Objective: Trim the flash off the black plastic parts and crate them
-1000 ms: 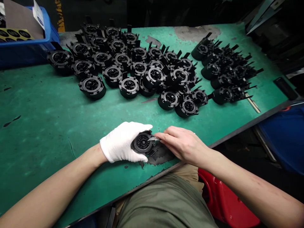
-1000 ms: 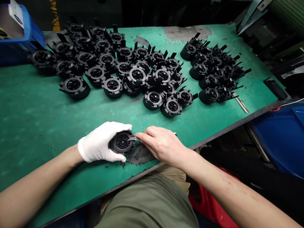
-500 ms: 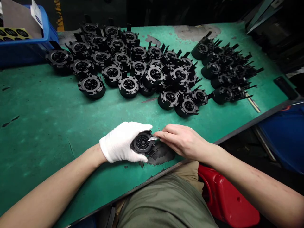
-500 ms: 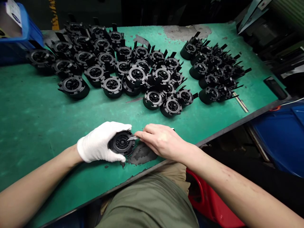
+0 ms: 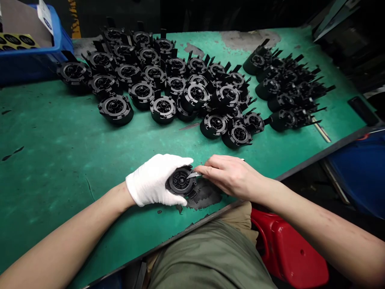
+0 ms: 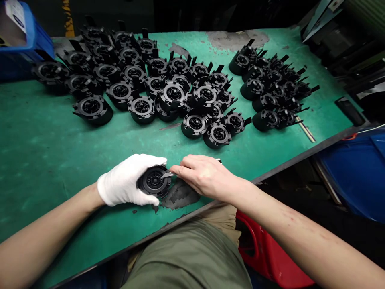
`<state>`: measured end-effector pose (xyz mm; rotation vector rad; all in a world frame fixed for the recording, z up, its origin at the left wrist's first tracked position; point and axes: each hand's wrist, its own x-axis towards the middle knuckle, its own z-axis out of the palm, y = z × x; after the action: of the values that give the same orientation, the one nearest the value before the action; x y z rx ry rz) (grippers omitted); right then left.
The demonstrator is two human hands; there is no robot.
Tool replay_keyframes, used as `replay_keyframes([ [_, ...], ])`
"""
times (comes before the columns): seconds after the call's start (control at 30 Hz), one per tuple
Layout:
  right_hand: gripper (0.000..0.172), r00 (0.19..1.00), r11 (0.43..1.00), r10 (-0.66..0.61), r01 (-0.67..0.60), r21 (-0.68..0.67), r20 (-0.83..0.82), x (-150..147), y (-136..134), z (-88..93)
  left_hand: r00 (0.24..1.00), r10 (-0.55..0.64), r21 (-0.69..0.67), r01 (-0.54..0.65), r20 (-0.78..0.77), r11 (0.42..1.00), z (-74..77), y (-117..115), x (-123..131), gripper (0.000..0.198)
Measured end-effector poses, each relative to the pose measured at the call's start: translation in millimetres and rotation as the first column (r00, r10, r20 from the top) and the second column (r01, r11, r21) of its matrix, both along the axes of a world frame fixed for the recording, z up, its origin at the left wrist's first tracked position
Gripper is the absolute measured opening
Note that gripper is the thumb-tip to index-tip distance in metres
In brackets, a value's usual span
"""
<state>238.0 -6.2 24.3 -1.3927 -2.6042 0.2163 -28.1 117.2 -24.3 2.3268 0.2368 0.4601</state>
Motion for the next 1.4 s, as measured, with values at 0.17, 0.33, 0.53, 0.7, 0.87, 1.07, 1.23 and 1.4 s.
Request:
replay_keyframes([
  [0.17,0.029,1.000,1.000,0.006,-0.006,0.002,0.015,2.3,-0.2,1.3,1.000,-0.004,0.015,0.004,0.016,1.000,-0.5,0.0,0.2,0.102],
  [0.33,0.032,0.996,0.997,0.058,-0.062,0.046,0.075,2.5,4.9,7.5,1.000,-0.005,0.021,0.004,0.025,1.000,-1.1,0.4,0.7,0.101],
  [0.53,0.032,0.985,0.984,0.153,-0.159,0.076,0.080,7.8,16.0,10.0,1.000,0.000,0.033,-0.001,0.026,0.999,-0.7,0.5,1.0,0.100],
  [0.7,0.031,0.979,0.975,0.196,-0.201,0.097,0.063,12.7,21.9,8.6,1.000,0.001,0.015,-0.002,0.020,1.000,-0.5,0.8,0.8,0.101],
  [0.87,0.030,0.981,0.979,0.192,-0.194,0.068,0.035,15.4,21.9,2.2,1.000,-0.006,0.011,0.006,0.013,1.000,0.5,1.0,0.6,0.101],
  [1.07,0.033,0.970,0.971,0.230,-0.234,0.045,0.083,17.9,26.2,4.8,0.999,-0.002,0.017,0.002,0.034,1.000,-1.3,1.1,0.5,0.101],
  [1.23,0.033,0.951,0.955,0.289,-0.294,0.034,0.113,20.6,34.2,8.4,1.000,-0.006,0.017,0.005,0.021,1.000,-1.5,1.0,1.0,0.100],
  [1.4,0.032,0.938,0.945,0.304,-0.318,0.071,0.166,19.1,33.0,12.1,1.000,-0.001,0.022,0.000,0.028,1.000,-2.0,0.7,0.9,0.101],
])
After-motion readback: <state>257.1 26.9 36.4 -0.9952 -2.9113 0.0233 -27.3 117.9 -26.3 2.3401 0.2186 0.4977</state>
